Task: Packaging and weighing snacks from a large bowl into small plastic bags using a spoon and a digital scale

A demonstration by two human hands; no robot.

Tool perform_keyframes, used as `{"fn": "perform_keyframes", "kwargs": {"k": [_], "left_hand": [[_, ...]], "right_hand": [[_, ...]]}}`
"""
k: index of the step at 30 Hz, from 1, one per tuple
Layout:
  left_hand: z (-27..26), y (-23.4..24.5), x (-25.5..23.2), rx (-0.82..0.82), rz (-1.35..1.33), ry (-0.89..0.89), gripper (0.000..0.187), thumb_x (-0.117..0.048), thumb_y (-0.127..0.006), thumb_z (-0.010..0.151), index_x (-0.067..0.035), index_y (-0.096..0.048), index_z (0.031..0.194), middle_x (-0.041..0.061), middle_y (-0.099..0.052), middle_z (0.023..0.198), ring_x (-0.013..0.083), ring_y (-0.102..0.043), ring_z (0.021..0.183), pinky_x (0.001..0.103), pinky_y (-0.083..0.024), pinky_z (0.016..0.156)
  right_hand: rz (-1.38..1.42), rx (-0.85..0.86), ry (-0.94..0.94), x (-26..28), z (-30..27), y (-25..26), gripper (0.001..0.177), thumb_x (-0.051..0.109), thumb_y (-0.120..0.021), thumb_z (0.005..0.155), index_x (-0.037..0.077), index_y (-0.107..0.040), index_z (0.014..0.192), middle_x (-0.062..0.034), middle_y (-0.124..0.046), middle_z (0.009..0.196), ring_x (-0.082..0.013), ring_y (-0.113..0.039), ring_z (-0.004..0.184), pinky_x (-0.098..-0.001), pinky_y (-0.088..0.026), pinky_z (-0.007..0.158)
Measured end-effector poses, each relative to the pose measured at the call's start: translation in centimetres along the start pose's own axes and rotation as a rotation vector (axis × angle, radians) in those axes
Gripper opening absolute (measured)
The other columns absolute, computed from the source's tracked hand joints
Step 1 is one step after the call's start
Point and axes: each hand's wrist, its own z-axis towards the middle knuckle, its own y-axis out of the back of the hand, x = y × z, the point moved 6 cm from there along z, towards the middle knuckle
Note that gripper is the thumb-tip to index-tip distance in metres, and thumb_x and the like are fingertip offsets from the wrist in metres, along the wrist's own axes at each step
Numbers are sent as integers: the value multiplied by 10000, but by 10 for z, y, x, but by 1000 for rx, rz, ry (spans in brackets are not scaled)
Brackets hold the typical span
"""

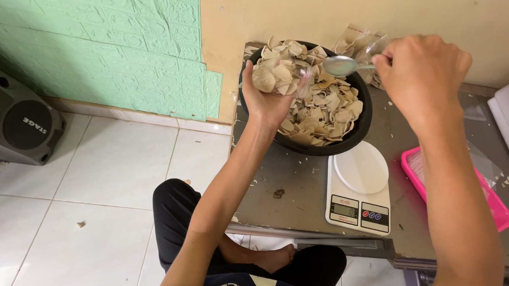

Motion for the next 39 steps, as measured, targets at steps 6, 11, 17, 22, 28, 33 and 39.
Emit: {"fn": "perform_keyframes", "kwargs": {"k": [6, 11, 17, 22, 28, 33, 39], "left_hand": [[-2, 7, -12, -68, -38, 3, 669, -528, -708, 849, -50, -554, 1289, 189, -660, 1244, 355, -659, 1156, 617, -456, 1043], [-19, -3, -24, -103, -22, -10, 727, -513, -713, 833, -17, -528, 1332, 181, -636, 1281, 359, -656, 1163, 621, -458, 1068], [-21, -3, -30, -116, 5, -37, 748, -491, -712, 828, -35, -488, 1377, 166, -619, 1325, 358, -641, 1199, 657, -426, 1077], [-24, -4, -20, -127, -38, -22, 719, -472, -724, 824, -33, -512, 1352, 162, -626, 1301, 372, -652, 1170, 637, -455, 1054], [-24, 1, -23, -161, -17, -41, 690, -469, -719, 827, -47, -527, 1338, 171, -632, 1307, 374, -655, 1174, 644, -451, 1066], [-19, 1, -29, -145, -14, -51, 695, -468, -732, 819, -55, -523, 1338, 162, -630, 1313, 380, -654, 1173, 645, -446, 1073], [-10, 3, -33, -130, 2, -26, 703, -503, -730, 823, -68, -513, 1331, 140, -631, 1283, 355, -658, 1146, 648, -461, 1035]], "right_hand": [[51, 347, -33, 17, 7, -150, 245, 186, -614, 920, 38, -803, 870, -197, -766, 854, -452, -753, 901, -558, -543, 718], [144, 284, -73, 47, 34, -211, 156, 80, -659, 860, 21, -791, 802, -204, -744, 757, -452, -747, 794, -546, -556, 688], [378, 213, -161, 35, 22, -219, 167, 139, -666, 935, 41, -801, 941, -258, -746, 885, -505, -726, 906, -594, -557, 781], [515, 222, -220, 27, 7, -223, 207, 304, -655, 1007, 173, -803, 1066, -247, -744, 1005, -492, -704, 1017, -579, -552, 880], [658, 155, -239, 32, 1, -197, 184, 272, -678, 986, 157, -802, 1060, -190, -763, 984, -487, -704, 969, -589, -552, 871], [868, 150, -329, 26, -5, -189, 169, 310, -695, 955, 203, -799, 1035, -116, -767, 919, -444, -701, 965, -559, -562, 824], [795, 183, -327, 14, -14, -168, 181, 377, -713, 930, 259, -803, 1033, -52, -767, 926, -369, -709, 983, -484, -560, 857]]}}
